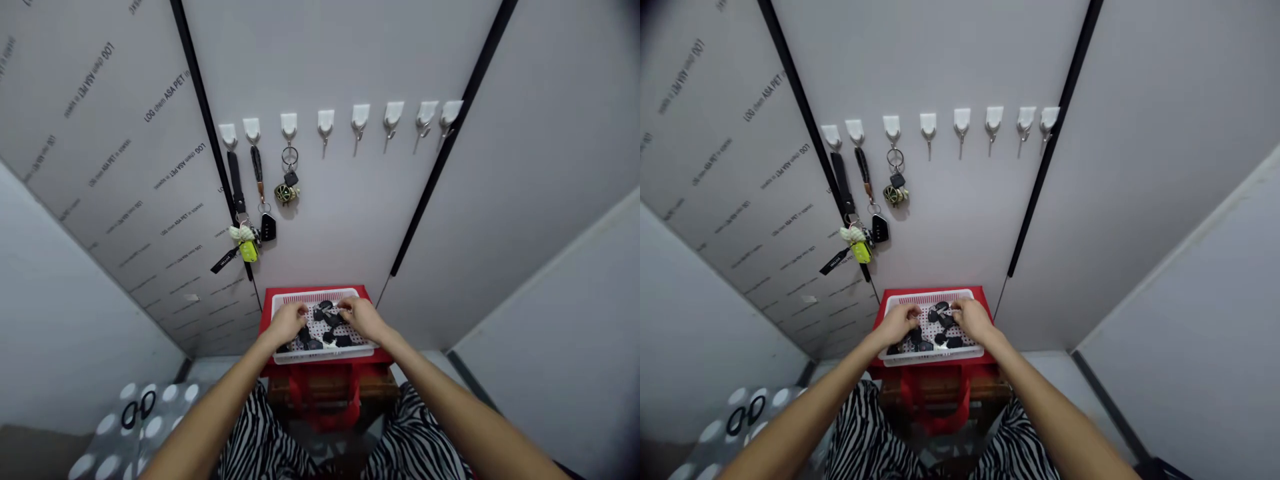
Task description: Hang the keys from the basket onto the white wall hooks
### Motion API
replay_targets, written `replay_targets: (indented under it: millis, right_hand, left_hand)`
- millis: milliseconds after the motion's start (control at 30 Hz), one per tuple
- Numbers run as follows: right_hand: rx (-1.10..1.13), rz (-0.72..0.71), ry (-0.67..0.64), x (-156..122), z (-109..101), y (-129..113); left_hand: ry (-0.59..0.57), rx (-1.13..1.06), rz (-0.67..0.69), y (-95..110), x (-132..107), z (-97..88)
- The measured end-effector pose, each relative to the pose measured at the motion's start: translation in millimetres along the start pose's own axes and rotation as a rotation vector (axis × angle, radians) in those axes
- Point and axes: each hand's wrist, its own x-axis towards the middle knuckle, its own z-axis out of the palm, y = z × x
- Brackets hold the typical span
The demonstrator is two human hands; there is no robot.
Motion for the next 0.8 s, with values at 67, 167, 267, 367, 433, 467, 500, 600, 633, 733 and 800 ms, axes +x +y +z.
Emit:
replay_targets:
  millis: [67,167,267,367,433,467,500,600,633,733,800]
  right_hand:
    - [-0.101,-0.035,-0.018,-7.3,5.9,2.9]
    - [-0.154,-0.092,-0.085,-11.6,6.7,-0.5]
    - [-0.151,-0.093,-0.098,-12.2,7.0,-2.8]
    - [-0.111,-0.095,-0.085,-11.2,12.4,-3.0]
    - [-0.069,-0.116,-0.077,-10.0,18.5,-5.1]
    - [-0.051,-0.13,-0.075,-9.2,21.7,-7.1]
    - [-0.04,-0.144,-0.076,-8.4,24.7,-9.6]
    - [-0.049,-0.169,-0.106,-5.6,30.9,-18.4]
    - [-0.059,-0.168,-0.12,-4.7,31.8,-20.9]
    - [-0.083,-0.16,-0.15,-2.6,32.5,-25.4]
    - [-0.078,-0.153,-0.15,-1.8,32.5,-25.6]
  left_hand:
    - [-0.076,0.131,0.008,-2.3,-3.7,6.0]
    - [-0.174,0.259,0.07,-2.2,-4.2,0.7]
    - [-0.28,0.337,0.152,-4.4,-3.8,-6.7]
    - [-0.303,0.396,0.177,-8.2,-3.9,-7.3]
    - [-0.28,0.423,0.156,-9.7,-3.1,-4.9]
    - [-0.265,0.431,0.142,-10.0,-2.3,-3.5]
    - [-0.249,0.434,0.131,-10.1,-1.2,-2.3]
    - [-0.197,0.416,0.1,-9.7,2.5,0.2]
    - [-0.181,0.402,0.086,-9.6,3.8,0.5]
    - [-0.147,0.317,0.032,-10.3,7.5,0.2]
    - [-0.14,0.208,-0.007,-11.4,9.8,-1.0]
